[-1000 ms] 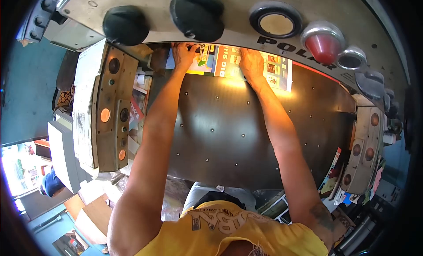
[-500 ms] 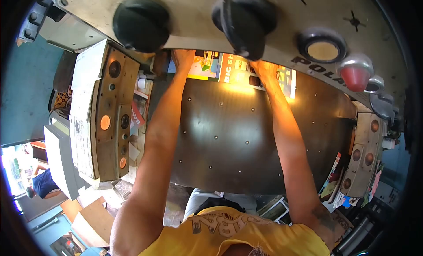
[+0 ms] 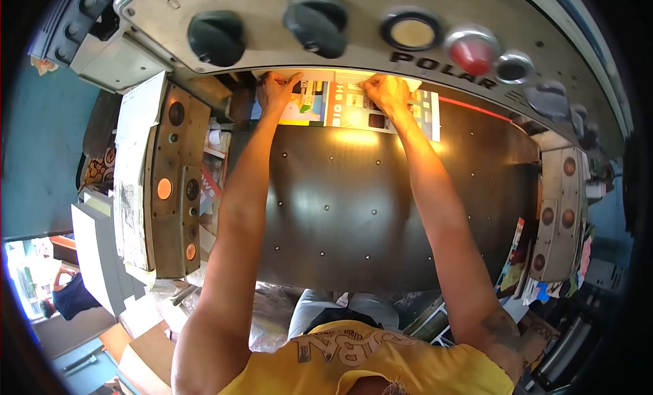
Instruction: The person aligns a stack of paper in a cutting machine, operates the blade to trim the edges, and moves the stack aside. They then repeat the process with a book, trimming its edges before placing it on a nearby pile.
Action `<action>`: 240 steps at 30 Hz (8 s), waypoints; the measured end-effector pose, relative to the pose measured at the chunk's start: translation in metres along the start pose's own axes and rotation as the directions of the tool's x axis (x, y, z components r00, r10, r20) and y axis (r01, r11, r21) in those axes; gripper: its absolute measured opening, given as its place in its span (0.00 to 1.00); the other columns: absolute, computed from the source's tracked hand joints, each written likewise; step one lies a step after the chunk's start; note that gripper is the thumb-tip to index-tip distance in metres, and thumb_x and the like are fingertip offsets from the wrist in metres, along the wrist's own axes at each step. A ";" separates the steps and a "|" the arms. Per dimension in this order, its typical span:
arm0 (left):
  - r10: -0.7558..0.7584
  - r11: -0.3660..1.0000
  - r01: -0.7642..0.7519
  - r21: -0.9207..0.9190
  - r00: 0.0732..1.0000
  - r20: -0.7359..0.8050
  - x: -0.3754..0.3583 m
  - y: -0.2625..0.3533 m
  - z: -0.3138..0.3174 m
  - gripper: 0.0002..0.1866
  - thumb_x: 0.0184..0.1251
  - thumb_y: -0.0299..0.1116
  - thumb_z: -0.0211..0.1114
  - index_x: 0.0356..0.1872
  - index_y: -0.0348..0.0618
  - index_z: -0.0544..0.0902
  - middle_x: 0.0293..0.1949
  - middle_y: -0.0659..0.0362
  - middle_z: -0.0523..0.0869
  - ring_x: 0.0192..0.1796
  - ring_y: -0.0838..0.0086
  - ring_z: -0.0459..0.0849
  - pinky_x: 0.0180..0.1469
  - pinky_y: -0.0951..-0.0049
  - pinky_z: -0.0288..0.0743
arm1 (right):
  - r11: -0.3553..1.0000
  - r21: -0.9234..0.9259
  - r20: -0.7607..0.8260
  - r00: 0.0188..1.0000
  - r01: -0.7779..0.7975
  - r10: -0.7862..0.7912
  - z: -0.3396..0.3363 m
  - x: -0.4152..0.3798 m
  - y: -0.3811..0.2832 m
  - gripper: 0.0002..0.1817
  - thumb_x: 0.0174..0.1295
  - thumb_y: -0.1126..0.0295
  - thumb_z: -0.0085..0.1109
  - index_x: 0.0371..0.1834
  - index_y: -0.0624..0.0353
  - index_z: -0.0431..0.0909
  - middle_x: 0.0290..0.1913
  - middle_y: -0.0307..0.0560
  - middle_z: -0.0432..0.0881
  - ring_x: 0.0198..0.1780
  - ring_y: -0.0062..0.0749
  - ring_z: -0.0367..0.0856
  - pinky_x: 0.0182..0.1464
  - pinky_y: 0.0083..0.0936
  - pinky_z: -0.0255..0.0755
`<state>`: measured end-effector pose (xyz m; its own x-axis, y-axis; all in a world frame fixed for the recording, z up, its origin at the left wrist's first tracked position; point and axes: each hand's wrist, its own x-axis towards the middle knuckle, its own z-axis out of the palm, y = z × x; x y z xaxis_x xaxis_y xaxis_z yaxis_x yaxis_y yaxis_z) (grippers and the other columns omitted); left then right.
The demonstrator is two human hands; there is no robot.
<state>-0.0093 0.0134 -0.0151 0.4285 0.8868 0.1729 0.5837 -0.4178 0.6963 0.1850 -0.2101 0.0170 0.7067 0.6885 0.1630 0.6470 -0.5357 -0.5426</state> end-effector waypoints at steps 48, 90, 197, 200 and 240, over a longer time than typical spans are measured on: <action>0.084 0.967 -0.155 -0.202 0.942 -0.324 -0.079 0.119 0.113 0.25 0.36 0.46 0.88 0.18 0.44 0.79 0.33 0.57 0.80 0.46 0.57 0.74 0.57 0.57 0.70 | 0.024 0.947 0.129 0.444 -0.321 0.887 -0.012 -0.586 0.148 0.31 0.76 0.45 0.50 0.66 0.61 0.76 0.62 0.50 0.81 0.61 0.40 0.79 0.68 0.42 0.71; 0.133 0.959 -0.220 -0.176 0.904 -0.406 -0.073 0.115 0.123 0.25 0.30 0.44 0.90 0.16 0.45 0.78 0.33 0.56 0.81 0.45 0.56 0.76 0.57 0.57 0.70 | -0.697 0.711 0.519 0.740 -0.096 0.427 -0.042 -0.541 0.126 0.34 0.76 0.41 0.42 0.72 0.55 0.72 0.72 0.48 0.75 0.72 0.48 0.70 0.76 0.53 0.58; 0.404 0.910 -0.353 -0.217 0.871 0.280 -0.130 0.083 -0.006 0.30 0.57 0.47 0.78 0.54 0.37 0.83 0.55 0.46 0.83 0.61 0.51 0.79 0.66 0.55 0.71 | 0.896 -0.417 -0.044 0.988 -0.155 0.150 -0.236 -0.559 0.130 0.48 0.46 0.68 0.78 0.74 0.56 0.64 0.68 0.60 0.66 0.70 0.58 0.64 0.72 0.56 0.59; 0.662 0.749 -0.622 -0.229 0.689 0.296 -0.234 0.062 -0.112 0.28 0.61 0.45 0.75 0.57 0.39 0.82 0.59 0.46 0.82 0.65 0.48 0.76 0.68 0.53 0.69 | 0.802 -0.596 0.159 0.971 -0.048 0.177 -0.260 -0.549 0.148 0.57 0.43 0.67 0.81 0.80 0.52 0.58 0.73 0.58 0.62 0.74 0.57 0.60 0.75 0.56 0.55; 0.229 0.502 -0.833 0.234 0.389 0.892 -0.391 -0.108 -0.252 0.62 0.52 0.70 0.71 0.84 0.62 0.48 0.83 0.40 0.35 0.80 0.26 0.31 0.70 0.13 0.34 | 0.734 -0.652 0.291 0.957 0.191 0.011 -0.244 -0.546 0.187 0.54 0.48 0.78 0.69 0.82 0.58 0.53 0.76 0.69 0.58 0.76 0.68 0.57 0.79 0.62 0.52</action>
<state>-0.4134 -0.2384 0.0173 0.9158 0.0727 -0.3951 0.0973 -0.9943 0.0426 -0.0099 -0.8057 0.0275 0.5996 0.7952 -0.0901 0.7960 -0.5808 0.1707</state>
